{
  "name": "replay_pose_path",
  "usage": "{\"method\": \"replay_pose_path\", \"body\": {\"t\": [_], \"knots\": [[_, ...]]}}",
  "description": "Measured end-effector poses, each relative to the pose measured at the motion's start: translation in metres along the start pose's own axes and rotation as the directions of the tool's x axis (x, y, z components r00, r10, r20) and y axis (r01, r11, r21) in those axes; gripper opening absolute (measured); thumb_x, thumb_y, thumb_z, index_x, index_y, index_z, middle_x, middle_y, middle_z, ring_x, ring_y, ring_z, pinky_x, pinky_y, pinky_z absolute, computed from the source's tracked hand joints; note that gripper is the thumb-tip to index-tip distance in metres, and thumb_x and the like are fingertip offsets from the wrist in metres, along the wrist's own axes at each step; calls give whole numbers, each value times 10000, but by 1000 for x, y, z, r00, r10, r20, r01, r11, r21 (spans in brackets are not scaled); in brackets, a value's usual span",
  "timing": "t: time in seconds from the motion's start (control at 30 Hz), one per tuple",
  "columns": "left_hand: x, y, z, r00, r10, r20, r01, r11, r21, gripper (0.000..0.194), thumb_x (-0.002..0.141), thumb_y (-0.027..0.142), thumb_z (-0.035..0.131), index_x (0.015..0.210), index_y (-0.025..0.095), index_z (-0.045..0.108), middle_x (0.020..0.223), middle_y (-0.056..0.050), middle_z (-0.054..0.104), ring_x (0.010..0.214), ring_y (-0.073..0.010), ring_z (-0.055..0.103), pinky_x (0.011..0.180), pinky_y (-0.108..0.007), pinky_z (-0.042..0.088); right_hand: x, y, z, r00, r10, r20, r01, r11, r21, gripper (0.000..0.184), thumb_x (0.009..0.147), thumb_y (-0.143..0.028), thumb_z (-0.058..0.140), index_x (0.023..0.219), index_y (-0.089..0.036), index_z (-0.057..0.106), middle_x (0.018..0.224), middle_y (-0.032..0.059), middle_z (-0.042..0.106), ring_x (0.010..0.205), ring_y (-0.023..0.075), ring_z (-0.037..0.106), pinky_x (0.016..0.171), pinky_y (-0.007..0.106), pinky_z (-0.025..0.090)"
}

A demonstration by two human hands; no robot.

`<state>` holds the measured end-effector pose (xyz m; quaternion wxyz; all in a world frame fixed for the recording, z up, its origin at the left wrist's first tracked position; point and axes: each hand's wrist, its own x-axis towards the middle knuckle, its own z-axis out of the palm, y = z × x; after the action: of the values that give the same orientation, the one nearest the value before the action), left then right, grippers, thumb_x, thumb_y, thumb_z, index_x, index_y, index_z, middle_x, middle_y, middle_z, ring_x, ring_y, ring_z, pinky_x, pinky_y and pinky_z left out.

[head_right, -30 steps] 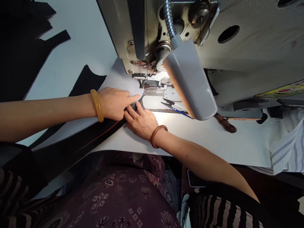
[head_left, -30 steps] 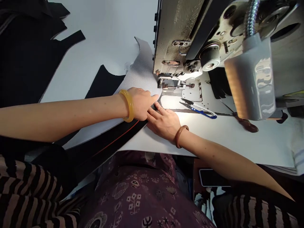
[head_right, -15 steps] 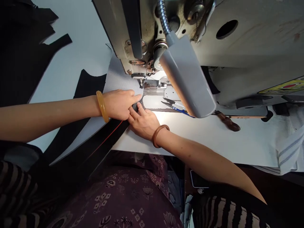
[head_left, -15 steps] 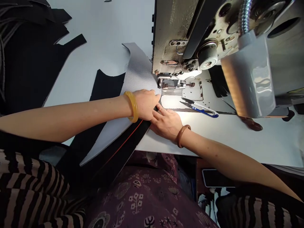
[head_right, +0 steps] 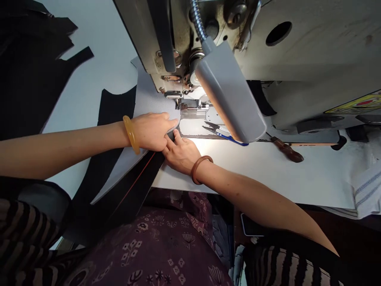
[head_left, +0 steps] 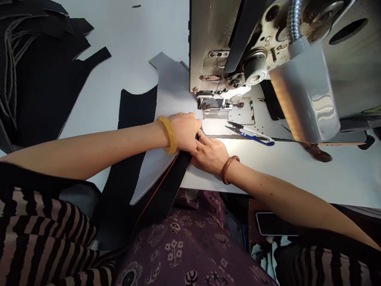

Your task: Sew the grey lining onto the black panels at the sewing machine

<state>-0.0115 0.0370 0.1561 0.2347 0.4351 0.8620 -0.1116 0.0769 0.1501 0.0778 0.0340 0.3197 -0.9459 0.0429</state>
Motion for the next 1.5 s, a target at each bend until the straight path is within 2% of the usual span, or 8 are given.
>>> {"method": "replay_pose_path", "body": {"t": [0.23,0.43,0.73,0.9,1.1,1.23,1.37,1.5], "knots": [[-5,1,-4,1000,11,-30,-11,1000,2,448,744,197,467,1170,85,550,949,-151,617,808,-283,622,665,-365,475,1,5,-4,999,34,24,-35,999,27,472,867,-202,473,1323,-101,537,1183,200,587,1187,409,468,699,366,440],[-5,2,-5,997,-12,74,10,1000,25,600,708,232,506,1286,73,478,953,-147,641,837,-304,630,662,-356,469,-2,2,-7,998,-20,52,16,998,66,511,860,-261,514,1350,-116,509,1276,193,546,1218,411,446,756,408,465],[-3,2,-7,992,-20,121,23,999,-25,612,746,297,500,1313,72,452,961,-160,670,833,-289,629,633,-324,451,-5,-4,-6,992,-114,47,113,994,10,473,868,-216,462,1315,-79,536,1242,210,571,1129,370,514,760,400,456],[-3,2,-9,993,-12,114,20,998,-67,472,758,267,492,1200,104,531,999,-152,662,839,-273,623,648,-319,441,-7,-3,-3,996,-84,25,84,996,3,470,850,-212,477,1287,-57,551,1250,241,556,1132,373,517,780,427,459],[-5,3,-15,993,10,116,4,993,-120,323,732,186,473,1024,110,588,897,-104,663,749,-218,600,587,-269,389,-14,-4,4,963,-264,-63,264,965,-2,570,845,-358,505,1302,-16,508,1189,268,573,1064,361,547,753,422,480],[-1,1,-12,997,30,72,-18,988,-151,262,733,203,473,942,120,606,839,-90,652,698,-205,566,550,-281,343,-15,1,5,968,-238,-82,238,971,-6,571,845,-355,526,1306,-19,495,1158,271,578,1054,365,549,695,392,483],[0,1,-11,998,3,70,8,985,-171,206,680,147,476,840,133,605,688,-55,602,596,-179,499,514,-298,273,-17,-1,5,930,-343,-130,347,938,8,674,904,-588,436,1257,-21,525,1180,284,561,1046,350,552,737,422,496],[0,1,-11,997,-23,75,37,979,-199,190,649,130,484,802,142,596,672,-42,578,559,-160,456,500,-301,247,-18,-3,5,925,-355,-135,361,933,19,667,914,-626,398,1235,-60,547,1232,252,556,1038,327,565,688,387,520]]}}
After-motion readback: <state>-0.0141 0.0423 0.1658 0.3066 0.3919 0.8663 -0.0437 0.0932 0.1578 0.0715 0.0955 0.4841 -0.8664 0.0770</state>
